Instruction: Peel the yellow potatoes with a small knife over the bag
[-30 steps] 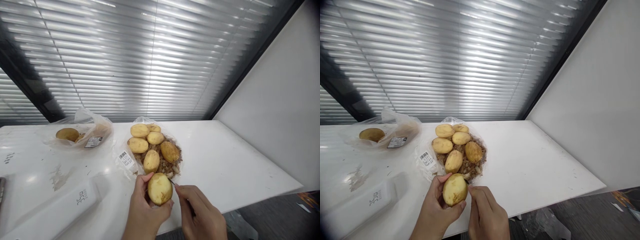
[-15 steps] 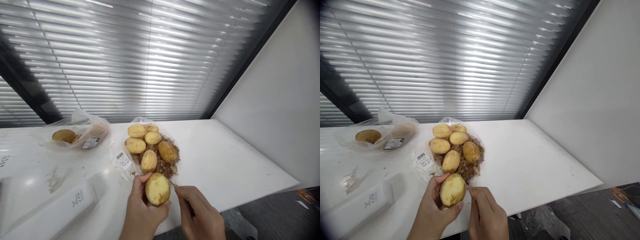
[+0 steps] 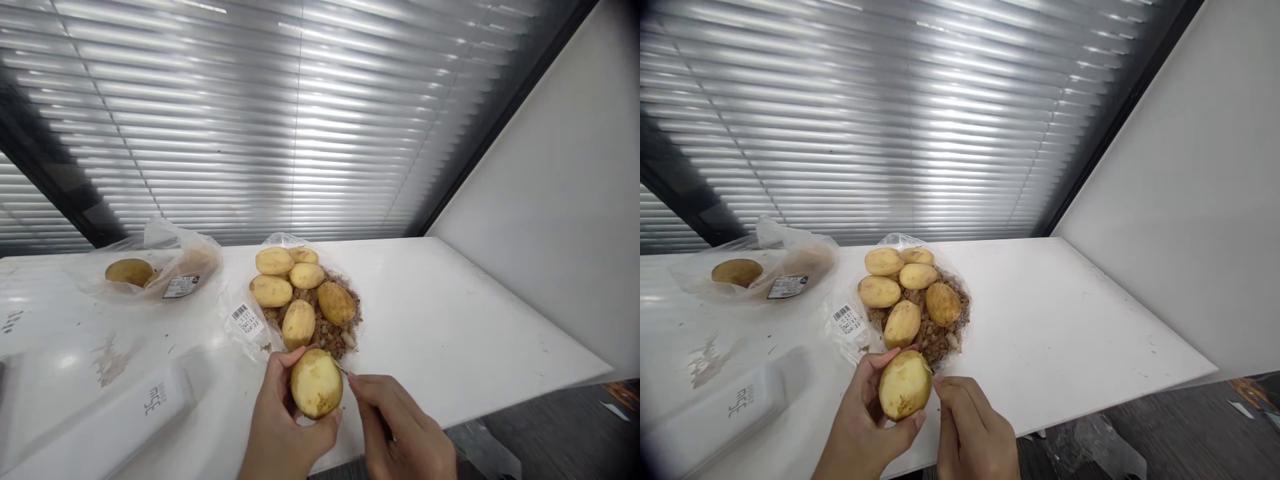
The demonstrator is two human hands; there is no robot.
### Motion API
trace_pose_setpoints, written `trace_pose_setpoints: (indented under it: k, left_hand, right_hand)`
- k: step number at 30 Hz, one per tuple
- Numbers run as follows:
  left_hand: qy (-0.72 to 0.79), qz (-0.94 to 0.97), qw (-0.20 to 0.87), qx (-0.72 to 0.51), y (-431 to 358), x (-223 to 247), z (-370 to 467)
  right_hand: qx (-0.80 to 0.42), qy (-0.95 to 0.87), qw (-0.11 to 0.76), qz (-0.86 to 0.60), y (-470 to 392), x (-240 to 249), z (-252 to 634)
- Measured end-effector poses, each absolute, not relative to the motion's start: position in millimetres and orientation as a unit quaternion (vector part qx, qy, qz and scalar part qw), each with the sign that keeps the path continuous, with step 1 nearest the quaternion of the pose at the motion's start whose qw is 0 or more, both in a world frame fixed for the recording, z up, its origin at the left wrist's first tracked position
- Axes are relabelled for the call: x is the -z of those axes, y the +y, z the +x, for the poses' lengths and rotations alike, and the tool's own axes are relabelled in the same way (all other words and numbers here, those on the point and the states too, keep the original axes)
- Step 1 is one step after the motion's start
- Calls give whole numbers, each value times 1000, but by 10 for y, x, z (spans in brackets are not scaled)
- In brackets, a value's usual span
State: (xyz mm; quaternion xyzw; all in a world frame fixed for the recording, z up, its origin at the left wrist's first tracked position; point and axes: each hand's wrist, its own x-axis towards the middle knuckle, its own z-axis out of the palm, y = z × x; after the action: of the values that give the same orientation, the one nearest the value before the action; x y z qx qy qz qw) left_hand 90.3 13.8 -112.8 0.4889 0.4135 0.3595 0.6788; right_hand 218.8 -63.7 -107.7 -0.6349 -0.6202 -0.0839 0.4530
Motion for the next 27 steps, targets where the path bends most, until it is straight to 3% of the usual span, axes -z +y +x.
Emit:
trace_pose_setpoints:
  k: [5,27]
  left_hand:
    - [401,492,685,-358,139,1120,888]
    - [388,484,706,-341,150,1066,867]
  right_hand:
    - [67,-605,490,-624,-623,1210,2197]
    - [95,-592,501,-625,-619,1275,2139]
